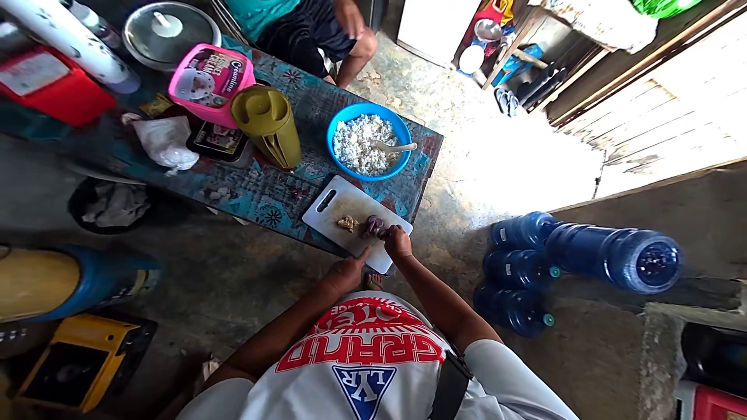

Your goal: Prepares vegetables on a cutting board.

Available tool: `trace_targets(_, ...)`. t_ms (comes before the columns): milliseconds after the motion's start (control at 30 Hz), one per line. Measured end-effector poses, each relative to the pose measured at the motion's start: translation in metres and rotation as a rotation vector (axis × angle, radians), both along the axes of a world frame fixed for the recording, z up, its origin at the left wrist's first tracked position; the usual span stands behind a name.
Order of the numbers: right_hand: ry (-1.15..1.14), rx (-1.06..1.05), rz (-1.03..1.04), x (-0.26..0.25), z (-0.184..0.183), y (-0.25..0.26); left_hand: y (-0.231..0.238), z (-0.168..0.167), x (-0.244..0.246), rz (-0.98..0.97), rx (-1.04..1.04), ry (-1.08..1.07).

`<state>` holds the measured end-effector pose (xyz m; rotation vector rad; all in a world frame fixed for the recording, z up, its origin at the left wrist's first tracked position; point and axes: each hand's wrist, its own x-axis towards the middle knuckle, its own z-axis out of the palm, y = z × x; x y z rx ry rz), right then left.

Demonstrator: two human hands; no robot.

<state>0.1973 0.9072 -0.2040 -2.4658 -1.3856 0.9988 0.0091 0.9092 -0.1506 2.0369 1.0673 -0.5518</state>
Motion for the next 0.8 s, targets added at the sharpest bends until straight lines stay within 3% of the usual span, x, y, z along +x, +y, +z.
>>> trace_targets(100,0.01,0.005,0.005,0.001,-0.001,-0.001,0.001,-0.002,0.008,-0.007,0.046,0.063)
trace_targets(200,0.019,0.024,-0.016,0.001,-0.002,-0.004,0.01,-0.032,0.008,0.016,-0.006,-0.002)
trace_targets(367,0.053,0.045,-0.037,0.006,-0.007,-0.003,0.028,-0.059,-0.016,0.358,-0.396,-0.305)
trace_targets(600,0.045,0.0,-0.032,0.004,0.001,0.0,0.004,-0.015,0.002,0.023,0.008,-0.079)
trace_targets(700,0.037,-0.008,-0.035,0.003,0.0,0.001,0.001,-0.006,0.008,0.004,0.027,0.01)
trace_targets(800,0.046,0.015,-0.04,0.006,-0.007,0.0,0.006,-0.02,0.015,0.001,0.014,0.054)
